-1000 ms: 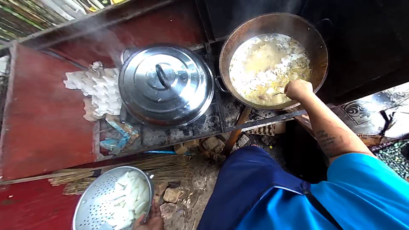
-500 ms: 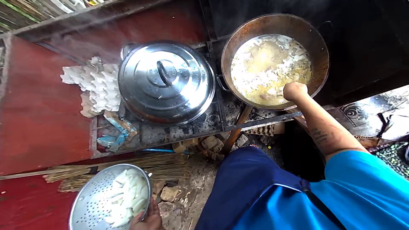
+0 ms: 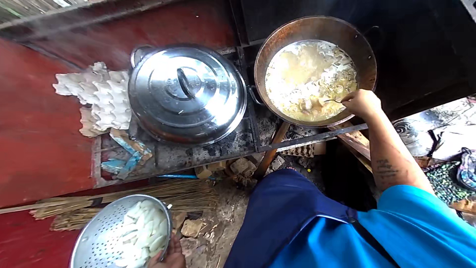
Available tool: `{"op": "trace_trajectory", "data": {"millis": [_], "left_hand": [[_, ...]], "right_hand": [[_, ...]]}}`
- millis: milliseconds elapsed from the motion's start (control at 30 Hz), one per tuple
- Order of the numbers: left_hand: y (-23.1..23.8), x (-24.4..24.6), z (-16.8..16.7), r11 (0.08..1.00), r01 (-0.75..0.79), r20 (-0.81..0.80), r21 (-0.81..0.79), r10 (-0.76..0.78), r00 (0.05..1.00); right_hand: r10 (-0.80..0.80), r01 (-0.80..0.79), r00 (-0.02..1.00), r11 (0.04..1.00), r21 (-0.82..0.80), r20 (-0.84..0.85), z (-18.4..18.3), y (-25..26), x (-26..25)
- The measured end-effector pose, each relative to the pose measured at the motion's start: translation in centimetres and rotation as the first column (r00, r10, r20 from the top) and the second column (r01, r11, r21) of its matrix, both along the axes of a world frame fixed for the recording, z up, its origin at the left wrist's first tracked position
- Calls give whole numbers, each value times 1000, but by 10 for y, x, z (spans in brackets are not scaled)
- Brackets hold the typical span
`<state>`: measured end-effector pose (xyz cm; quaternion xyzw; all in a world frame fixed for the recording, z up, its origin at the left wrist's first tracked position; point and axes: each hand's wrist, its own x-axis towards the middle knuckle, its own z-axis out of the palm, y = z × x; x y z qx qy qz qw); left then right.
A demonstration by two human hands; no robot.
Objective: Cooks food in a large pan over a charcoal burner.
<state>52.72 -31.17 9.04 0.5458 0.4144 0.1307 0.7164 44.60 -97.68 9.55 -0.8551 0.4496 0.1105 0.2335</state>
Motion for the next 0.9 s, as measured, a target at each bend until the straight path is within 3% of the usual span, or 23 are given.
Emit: {"op": "trace_trajectory", "data": {"millis": [167,400,767,900], "left_hand": [[-2,5,-4,1000,23,13,-5,-23,1000],[-19,16,3,996,84,-17,14,-84,996],[-35,30,10,988,146,-23,45,-145,989],[-38,30,11,990,132,-28,40,-131,991]], "right_hand": [[-160,172,961,985,-32,225,-47,33,-49],[-233,258,960,952,-164,156,-108,73,-102],[-225,323,920,900,-293,322,-116,99,-149],[-194,271,908,948,-166,372,-85,90,-121]]}}
